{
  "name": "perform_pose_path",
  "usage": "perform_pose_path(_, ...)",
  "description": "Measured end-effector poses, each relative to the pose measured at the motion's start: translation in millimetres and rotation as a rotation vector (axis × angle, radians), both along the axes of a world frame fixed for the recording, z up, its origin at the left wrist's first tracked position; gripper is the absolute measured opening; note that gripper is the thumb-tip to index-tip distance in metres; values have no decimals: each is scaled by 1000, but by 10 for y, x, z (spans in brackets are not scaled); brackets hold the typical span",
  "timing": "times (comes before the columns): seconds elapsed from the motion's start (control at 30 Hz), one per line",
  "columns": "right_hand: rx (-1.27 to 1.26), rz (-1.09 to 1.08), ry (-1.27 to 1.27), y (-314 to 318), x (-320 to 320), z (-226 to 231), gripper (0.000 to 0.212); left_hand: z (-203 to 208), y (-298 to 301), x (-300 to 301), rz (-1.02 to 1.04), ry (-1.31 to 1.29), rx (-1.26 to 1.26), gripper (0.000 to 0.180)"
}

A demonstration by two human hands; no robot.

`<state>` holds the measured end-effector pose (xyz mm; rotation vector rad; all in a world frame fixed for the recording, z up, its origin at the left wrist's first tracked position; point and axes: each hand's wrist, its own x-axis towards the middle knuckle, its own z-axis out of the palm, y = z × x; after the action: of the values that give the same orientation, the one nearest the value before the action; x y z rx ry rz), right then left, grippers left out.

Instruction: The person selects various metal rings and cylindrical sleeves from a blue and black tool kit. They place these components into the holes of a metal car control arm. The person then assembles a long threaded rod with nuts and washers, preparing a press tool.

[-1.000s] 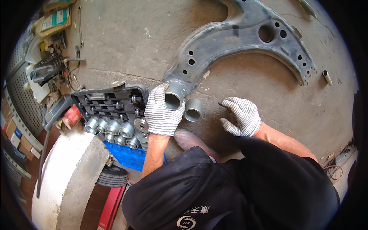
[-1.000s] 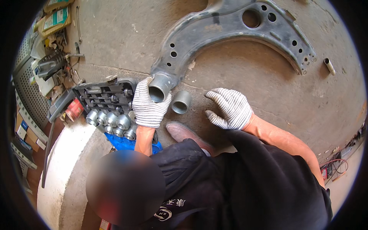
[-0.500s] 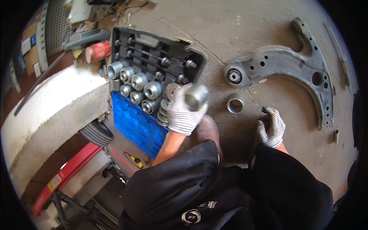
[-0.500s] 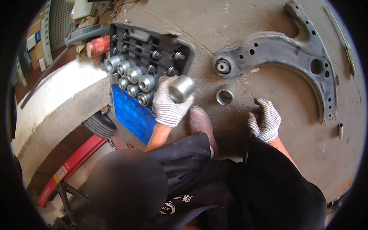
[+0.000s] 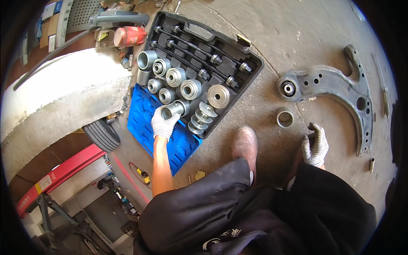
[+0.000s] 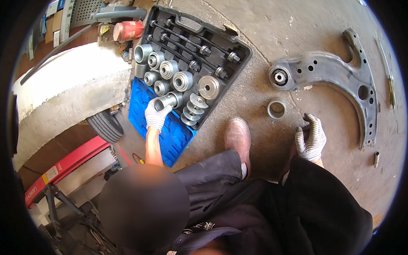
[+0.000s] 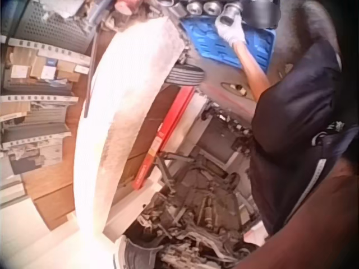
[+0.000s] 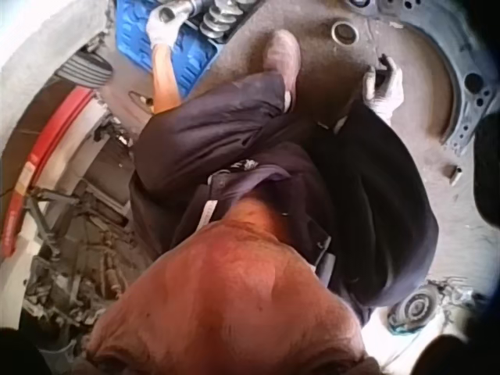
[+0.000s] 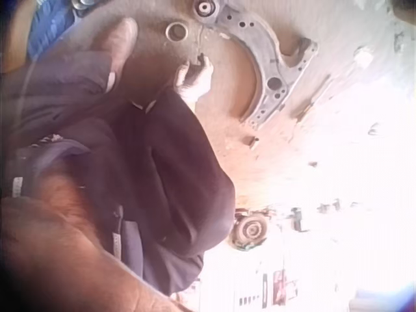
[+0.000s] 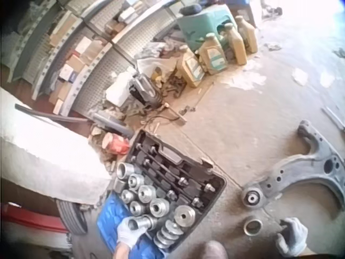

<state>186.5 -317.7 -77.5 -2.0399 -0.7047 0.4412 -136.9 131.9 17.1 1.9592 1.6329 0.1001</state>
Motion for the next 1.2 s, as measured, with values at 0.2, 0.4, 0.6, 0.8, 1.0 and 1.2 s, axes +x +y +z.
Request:
perform_pose_path(0.2, 0, 4, -50, 25, -39, -34, 47, -155, 84, -65, -149, 95, 40, 70)
perform_pose_path(0.4, -41, -19, -69, 32, -57, -8, 45, -3, -130, 337, -295, 374, 380, 67)
perform_pose_path(0.6, -43, -16, -104, 59, -59, -44, 45, -4, -66, 962, -427, 226, 292, 66)
perform_pose_path(0.8, -84, -35, -59, 61, -77, -5, 45, 105, 183, 1190, -460, 375, 29, 68)
perform_pose_path(1.0, -93, -21, -76, 75, -75, -13, 45, -73, 223, 1114, -446, 352, 150, 75)
perform_pose_path(1.2, -80, -32, -50, 93, -106, 33, 46, 207, 189, 1169, -405, 394, 118, 85)
